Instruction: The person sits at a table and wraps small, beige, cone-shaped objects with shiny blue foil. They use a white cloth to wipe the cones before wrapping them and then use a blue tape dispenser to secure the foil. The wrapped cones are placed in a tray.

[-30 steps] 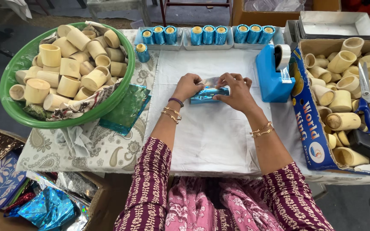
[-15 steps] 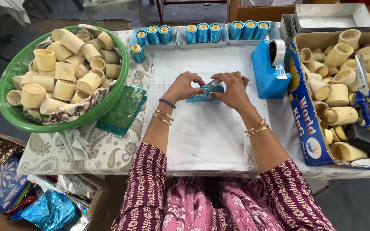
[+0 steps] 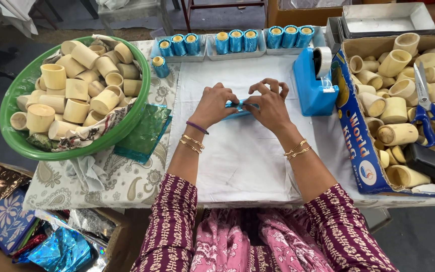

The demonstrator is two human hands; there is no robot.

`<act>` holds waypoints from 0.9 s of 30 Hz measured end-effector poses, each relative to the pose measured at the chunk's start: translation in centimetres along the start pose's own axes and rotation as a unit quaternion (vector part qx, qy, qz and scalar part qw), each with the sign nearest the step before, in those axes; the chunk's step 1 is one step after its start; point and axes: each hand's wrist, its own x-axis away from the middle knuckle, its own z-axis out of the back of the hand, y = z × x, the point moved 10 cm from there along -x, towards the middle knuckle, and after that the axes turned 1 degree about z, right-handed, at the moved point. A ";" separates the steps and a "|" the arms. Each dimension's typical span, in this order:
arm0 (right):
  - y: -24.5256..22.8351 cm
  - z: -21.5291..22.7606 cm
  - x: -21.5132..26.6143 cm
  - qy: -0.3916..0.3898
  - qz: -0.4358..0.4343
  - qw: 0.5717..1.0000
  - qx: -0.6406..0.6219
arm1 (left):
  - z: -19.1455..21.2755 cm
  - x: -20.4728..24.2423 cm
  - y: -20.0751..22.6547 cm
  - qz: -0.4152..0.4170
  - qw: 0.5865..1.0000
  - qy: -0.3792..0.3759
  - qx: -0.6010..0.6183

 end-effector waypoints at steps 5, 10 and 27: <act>5.0 6.9 1.5 0.181 -0.024 0.974 0.136 | -0.2 0.3 1.1 0.006 0.999 -0.003 -0.035; 15.9 9.6 5.6 0.148 -0.243 0.931 0.229 | -1.1 0.3 1.9 0.007 0.995 -0.009 -0.097; 15.8 13.7 6.8 0.156 -0.318 0.935 -0.013 | -1.4 0.3 1.9 0.025 0.995 -0.013 -0.099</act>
